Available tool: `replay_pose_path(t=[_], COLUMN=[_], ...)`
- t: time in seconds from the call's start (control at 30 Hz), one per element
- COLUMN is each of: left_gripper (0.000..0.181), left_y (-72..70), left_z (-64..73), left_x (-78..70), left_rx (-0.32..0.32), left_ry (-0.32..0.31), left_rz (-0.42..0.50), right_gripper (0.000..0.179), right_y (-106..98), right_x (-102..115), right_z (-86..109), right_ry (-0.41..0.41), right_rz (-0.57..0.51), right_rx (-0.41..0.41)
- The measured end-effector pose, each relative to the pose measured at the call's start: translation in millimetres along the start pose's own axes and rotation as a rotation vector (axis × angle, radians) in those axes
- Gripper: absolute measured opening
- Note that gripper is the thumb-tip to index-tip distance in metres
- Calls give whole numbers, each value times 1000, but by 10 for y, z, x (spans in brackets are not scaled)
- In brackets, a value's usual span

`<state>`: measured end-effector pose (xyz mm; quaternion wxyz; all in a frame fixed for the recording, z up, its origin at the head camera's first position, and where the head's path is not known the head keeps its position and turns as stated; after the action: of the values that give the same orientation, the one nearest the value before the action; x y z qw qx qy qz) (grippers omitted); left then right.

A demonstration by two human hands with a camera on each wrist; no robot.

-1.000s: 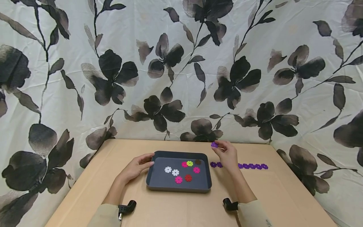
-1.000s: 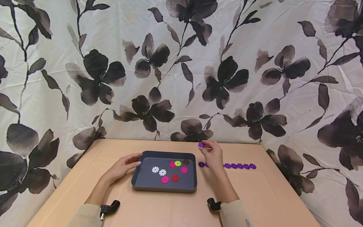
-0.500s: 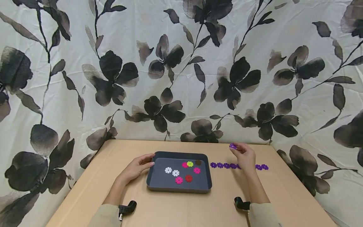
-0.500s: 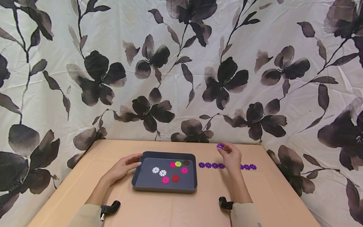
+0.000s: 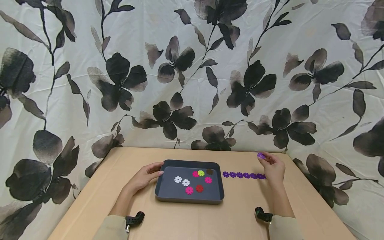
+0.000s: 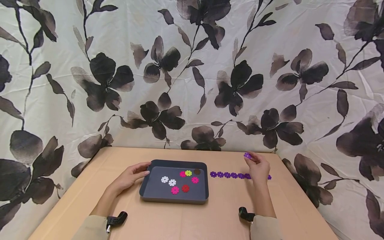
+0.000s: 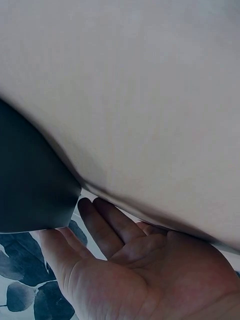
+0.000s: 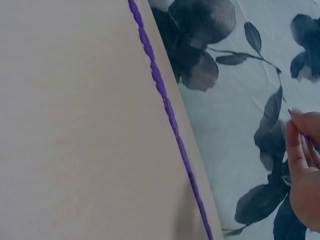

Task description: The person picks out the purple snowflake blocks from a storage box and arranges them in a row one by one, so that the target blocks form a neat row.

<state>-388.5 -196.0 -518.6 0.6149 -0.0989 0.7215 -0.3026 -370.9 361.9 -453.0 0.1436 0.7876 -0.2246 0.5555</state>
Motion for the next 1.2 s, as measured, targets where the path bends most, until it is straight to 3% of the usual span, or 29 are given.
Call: replay_pose_path(t=[0.33,0.67,0.83,1.2], left_gripper=[61,62,61,60], left_y=[-13,1,5,1], left_z=[-18,-8,-4,3], left_x=[-4,1,0,-7], left_rx=[-1,3,4,-3], left_ry=[13,4,3,4], left_rz=[-9,6,7,-5], right_gripper=[43,42,41,44], right_y=[-424,-894,-999,-1049], right_x=[-129,-415,-551,-713], right_z=[-70,-22,15,42], right_ry=[206,321,383,336], right_rz=[-40,-100,-111,86], right_rx=[-132,-256,-284,-273])
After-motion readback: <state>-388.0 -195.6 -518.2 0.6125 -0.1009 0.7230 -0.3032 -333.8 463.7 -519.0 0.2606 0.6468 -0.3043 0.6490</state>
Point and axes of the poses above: each hand's wrist, its own z-axis away from the middle knuckle, its own y-axis out of the palm, x = y × z, the point moved 5 cm from there along -z, towards the middle knuckle, and after that the axes turned 14 degrees about -z, right-handed, at the moved point
